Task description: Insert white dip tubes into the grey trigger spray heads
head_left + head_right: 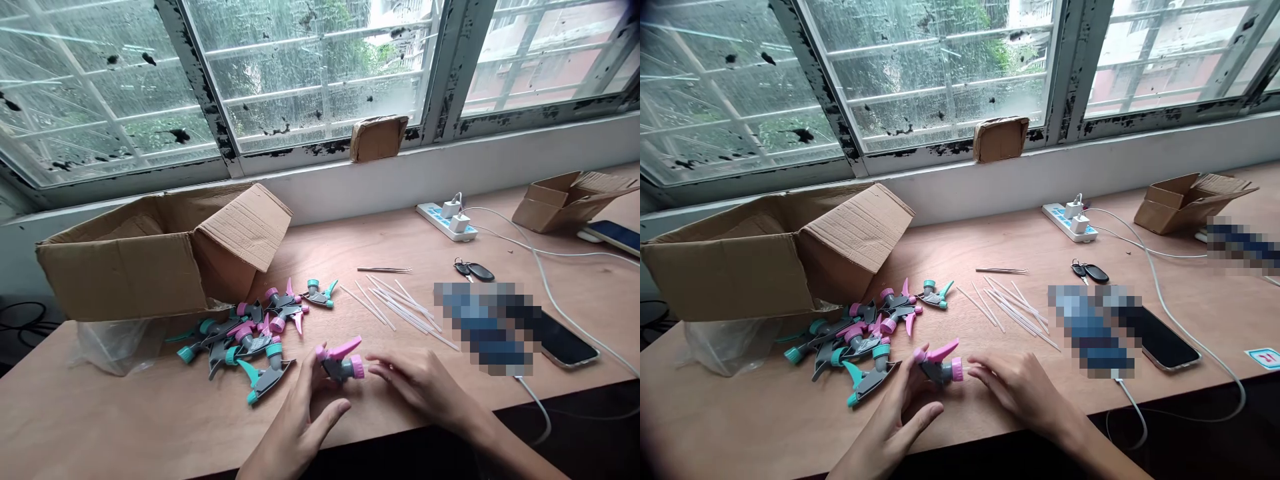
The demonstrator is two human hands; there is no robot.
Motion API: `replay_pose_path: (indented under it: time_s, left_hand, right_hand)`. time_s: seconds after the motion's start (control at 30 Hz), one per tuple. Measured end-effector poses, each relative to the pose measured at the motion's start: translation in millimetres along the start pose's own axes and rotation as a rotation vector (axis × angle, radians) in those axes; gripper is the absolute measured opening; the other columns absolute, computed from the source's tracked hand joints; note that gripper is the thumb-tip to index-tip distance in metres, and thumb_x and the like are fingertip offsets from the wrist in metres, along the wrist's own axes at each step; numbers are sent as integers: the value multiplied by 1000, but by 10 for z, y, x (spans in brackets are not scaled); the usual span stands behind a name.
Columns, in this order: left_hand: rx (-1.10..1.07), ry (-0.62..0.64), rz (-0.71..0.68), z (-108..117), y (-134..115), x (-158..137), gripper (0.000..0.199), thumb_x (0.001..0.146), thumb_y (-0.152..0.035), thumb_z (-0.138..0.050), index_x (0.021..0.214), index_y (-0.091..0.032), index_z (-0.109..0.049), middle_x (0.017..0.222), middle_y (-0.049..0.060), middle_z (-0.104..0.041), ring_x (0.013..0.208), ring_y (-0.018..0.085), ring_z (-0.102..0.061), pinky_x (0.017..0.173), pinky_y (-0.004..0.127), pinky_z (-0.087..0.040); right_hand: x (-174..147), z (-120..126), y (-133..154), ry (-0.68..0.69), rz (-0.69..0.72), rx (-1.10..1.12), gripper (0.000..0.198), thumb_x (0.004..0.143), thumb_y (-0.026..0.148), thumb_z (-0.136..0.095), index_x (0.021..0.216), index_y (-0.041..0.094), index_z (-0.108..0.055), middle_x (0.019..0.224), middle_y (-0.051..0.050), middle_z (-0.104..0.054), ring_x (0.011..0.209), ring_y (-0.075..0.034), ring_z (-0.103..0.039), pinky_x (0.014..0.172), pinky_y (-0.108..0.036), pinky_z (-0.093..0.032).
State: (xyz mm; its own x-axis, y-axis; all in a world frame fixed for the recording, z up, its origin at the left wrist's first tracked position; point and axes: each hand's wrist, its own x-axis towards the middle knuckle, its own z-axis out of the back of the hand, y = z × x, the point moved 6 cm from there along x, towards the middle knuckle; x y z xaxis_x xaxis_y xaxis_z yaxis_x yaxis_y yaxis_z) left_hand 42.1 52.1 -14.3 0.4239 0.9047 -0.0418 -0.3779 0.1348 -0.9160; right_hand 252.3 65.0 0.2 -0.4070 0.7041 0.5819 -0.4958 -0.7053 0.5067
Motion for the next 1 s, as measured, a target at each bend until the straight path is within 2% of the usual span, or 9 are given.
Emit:
replay_pose_path:
  time_s: [0.1, 0.2, 0.3, 0.43, 0.53, 0.6, 0.7, 0.87, 1.0]
  left_hand:
    - [-49, -2, -17, -17, -35, 6, 65, 101, -41, -59, 157, -35, -27, 155, 6, -52, 133, 24, -58, 116, 37, -44]
    - [-58, -7, -33, -8, -103, 15, 47, 103, -39, -56, 148, -34, -43, 148, 5, -59, 132, 25, -58, 113, 36, -45]
    - [-25, -47, -29, 35, -148, 15, 38, 103, -38, -56, 141, -31, -53, 141, 6, -64, 126, 26, -61, 109, 35, -46]
    - [-67, -68, 23, 65, -148, 18, 39, 104, -39, -55, 141, -26, -52, 112, 5, -72, 101, 22, -69, 99, 33, -51]
    - [-90, -77, 19, 65, -156, 39, 34, 104, -39, -55, 134, -24, -56, 98, 3, -72, 94, 21, -69, 94, 31, -53]
    - [-97, -69, 8, 48, -155, 51, 27, 103, -38, -56, 124, -22, -61, 99, 4, -73, 94, 22, -70, 91, 30, -54]
    - [-81, -80, 9, 27, -127, 47, 20, 101, -36, -58, 113, -21, -64, 112, 9, -74, 104, 25, -70, 94, 32, -55]
    - [-48, -44, 5, -2, -134, 21, 23, 102, -30, -57, 122, -22, -64, 118, 10, -74, 105, 26, -70, 96, 34, -55]
    - [-64, -23, -27, 3, -192, 21, 25, 101, -29, -58, 123, -21, -65, 121, 10, -74, 108, 27, -69, 96, 35, -54]
  right_hand:
    - [-2, 7, -19, -8, -19, 33, 31, 110, 34, -42, 113, 19, -68, 97, -6, -81, 79, -17, -77, 65, -25, -52]
    - [-4, -32, 18, 57, 12, 40, 32, 110, 34, -41, 109, 19, -69, 94, -5, -80, 76, -17, -77, 65, -26, -52]
    - [-7, -60, 47, 106, 29, 16, 36, 111, 36, -39, 104, 19, -70, 87, -5, -78, 72, -18, -75, 62, -27, -50]
    - [-21, -64, 45, 113, 13, -4, 36, 110, 38, -40, 104, 19, -70, 87, -4, -78, 72, -18, -74, 61, -28, -48]
    - [-35, -74, 29, 111, 10, -27, 38, 111, 38, -39, 103, 19, -70, 86, -4, -78, 70, -17, -73, 61, -28, -46]
    - [-41, -84, 13, 111, 12, -52, 41, 111, 39, -37, 100, 18, -71, 82, -4, -76, 67, -17, -72, 60, -29, -44]
    - [-45, -101, -1, 127, 29, -87, 45, 111, 41, -35, 97, 18, -71, 75, -3, -74, 61, -16, -70, 56, -29, -41]
    - [-71, -112, 23, 185, 60, -158, 51, 112, 40, -31, 89, 19, -71, 65, -3, -69, 54, -15, -62, 53, -31, -32]
    - [-101, -125, 76, 208, 95, -171, 48, 112, 37, -32, 89, 19, -70, 63, -2, -67, 52, -14, -59, 52, -31, -31]
